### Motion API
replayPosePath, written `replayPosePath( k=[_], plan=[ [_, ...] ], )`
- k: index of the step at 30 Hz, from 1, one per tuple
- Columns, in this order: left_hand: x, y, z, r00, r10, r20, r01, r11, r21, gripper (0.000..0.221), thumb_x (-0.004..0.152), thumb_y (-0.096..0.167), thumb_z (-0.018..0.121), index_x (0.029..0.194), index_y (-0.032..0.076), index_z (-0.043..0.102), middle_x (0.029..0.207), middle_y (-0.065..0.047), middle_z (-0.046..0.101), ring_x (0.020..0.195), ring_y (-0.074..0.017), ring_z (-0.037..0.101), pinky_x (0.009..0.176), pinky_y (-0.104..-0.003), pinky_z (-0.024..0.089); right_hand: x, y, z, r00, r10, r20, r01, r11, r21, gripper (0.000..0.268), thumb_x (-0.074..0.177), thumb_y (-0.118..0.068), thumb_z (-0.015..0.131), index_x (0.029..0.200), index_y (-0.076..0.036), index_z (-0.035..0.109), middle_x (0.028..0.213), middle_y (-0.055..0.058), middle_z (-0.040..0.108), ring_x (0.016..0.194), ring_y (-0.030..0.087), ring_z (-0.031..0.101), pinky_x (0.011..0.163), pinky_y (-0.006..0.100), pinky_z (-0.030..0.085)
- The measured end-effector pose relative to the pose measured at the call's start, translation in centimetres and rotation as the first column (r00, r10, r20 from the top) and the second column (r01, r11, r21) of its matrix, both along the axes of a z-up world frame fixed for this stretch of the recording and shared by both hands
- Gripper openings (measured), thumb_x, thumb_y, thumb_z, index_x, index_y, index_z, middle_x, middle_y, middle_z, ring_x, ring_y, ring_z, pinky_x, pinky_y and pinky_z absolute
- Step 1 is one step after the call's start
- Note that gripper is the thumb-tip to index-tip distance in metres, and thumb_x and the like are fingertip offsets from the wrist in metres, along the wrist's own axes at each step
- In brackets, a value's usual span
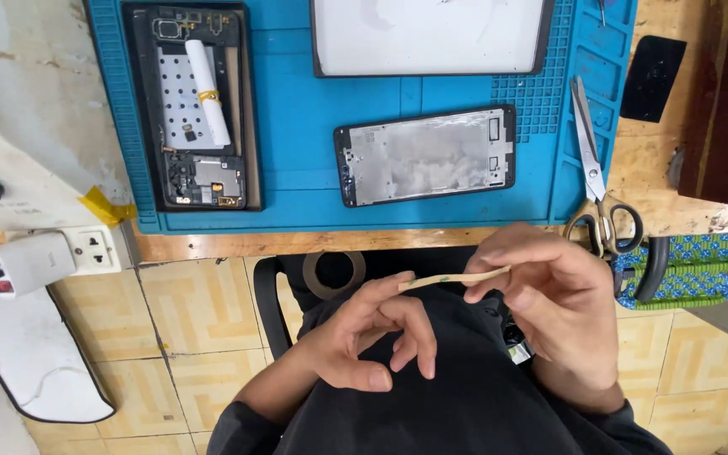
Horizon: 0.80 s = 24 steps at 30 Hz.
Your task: Applying double-sided adhesive tape to a mobile phone screen frame during a repair process.
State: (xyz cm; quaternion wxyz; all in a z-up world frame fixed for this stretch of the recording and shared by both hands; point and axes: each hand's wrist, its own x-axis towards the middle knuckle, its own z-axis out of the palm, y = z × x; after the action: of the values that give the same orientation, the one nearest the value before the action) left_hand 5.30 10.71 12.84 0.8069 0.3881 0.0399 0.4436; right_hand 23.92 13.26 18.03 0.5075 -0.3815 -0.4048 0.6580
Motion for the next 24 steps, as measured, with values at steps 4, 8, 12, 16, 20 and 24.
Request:
replayPosePath(
  k=[4,8,12,16,20,24],
  plan=[
    [-0.3,1.1,0.5,0.995,-0.001,-0.104,-0.001,1.0,-0.015,0.061,0.089,0.02,0.052,0.136,0.015,0.012,0.091,-0.018,0.054,0.061,-0.0172,0.047,0.058,-0.024,0.042,0.0,1.4,-0.2,0.998,-0.063,0.015,0.063,0.997,0.034,0.006,0.08,-0.007,0.054,0.084,-0.002,0.055,0.074,0.011,0.055,0.059,0.016,0.056,0.053,0.02,0.054],
    [-0.5,1.9,1.0,0.63,0.506,-0.588,-0.176,0.831,0.527,0.066,0.087,0.012,0.058,0.134,0.012,0.012,0.1,-0.016,0.055,0.073,-0.0201,0.054,0.064,-0.028,0.049,-0.5,2.5,-0.6,0.946,-0.244,0.215,0.217,0.966,0.139,0.005,0.081,-0.004,0.051,0.085,-0.001,0.052,0.076,0.013,0.055,0.062,0.019,0.059,0.053,0.021,0.056],
    [-0.5,2.4,-0.3,0.088,0.914,-0.396,-0.301,0.403,0.864,0.038,0.079,0.011,0.064,0.111,0.002,0.045,0.089,-0.014,0.057,0.07,-0.0184,0.059,0.059,-0.026,0.052,-1.3,3.9,-1.6,0.77,-0.493,0.405,0.423,0.87,0.254,0.005,0.084,-0.002,0.051,0.084,0.0,0.047,0.077,0.015,0.053,0.057,0.018,0.057,0.05,0.024,0.052],
    [-0.2,5.6,0.8,0.008,0.948,-0.319,-0.159,0.316,0.935,0.02,0.077,0.008,0.067,0.094,0.008,0.056,0.085,-0.004,0.055,0.071,-0.0107,0.058,0.058,-0.022,0.042,-3.3,5.7,-1.5,0.689,-0.496,0.529,0.436,0.866,0.245,0.006,0.084,0.007,0.054,0.087,0.007,0.049,0.071,0.017,0.053,0.06,0.021,0.057,0.051,0.024,0.05],
    [0.4,6.9,0.2,-0.192,0.956,-0.22,-0.015,0.221,0.975,0.019,0.077,0.03,0.068,0.091,0.02,0.059,0.085,0.001,0.053,0.066,-0.0102,0.048,0.058,-0.024,0.038,-4.5,6.0,-2.5,0.541,-0.548,0.638,0.381,0.836,0.395,0.013,0.084,0.005,0.059,0.094,0.007,0.051,0.077,0.018,0.054,0.064,0.018,0.049,0.056,0.023,0.041],
    [1.1,7.2,-0.2,-0.366,0.918,-0.153,0.057,0.186,0.981,0.021,0.072,0.042,0.069,0.084,0.025,0.061,0.08,0.005,0.056,0.069,-0.0098,0.048,0.063,-0.023,0.036,-5.2,6.2,-2.4,0.453,-0.561,0.693,0.377,0.825,0.422,0.009,0.08,0.003,0.063,0.085,0.005,0.056,0.074,0.013,0.056,0.074,0.02,0.044,0.071,0.027,0.035]
  ],
)
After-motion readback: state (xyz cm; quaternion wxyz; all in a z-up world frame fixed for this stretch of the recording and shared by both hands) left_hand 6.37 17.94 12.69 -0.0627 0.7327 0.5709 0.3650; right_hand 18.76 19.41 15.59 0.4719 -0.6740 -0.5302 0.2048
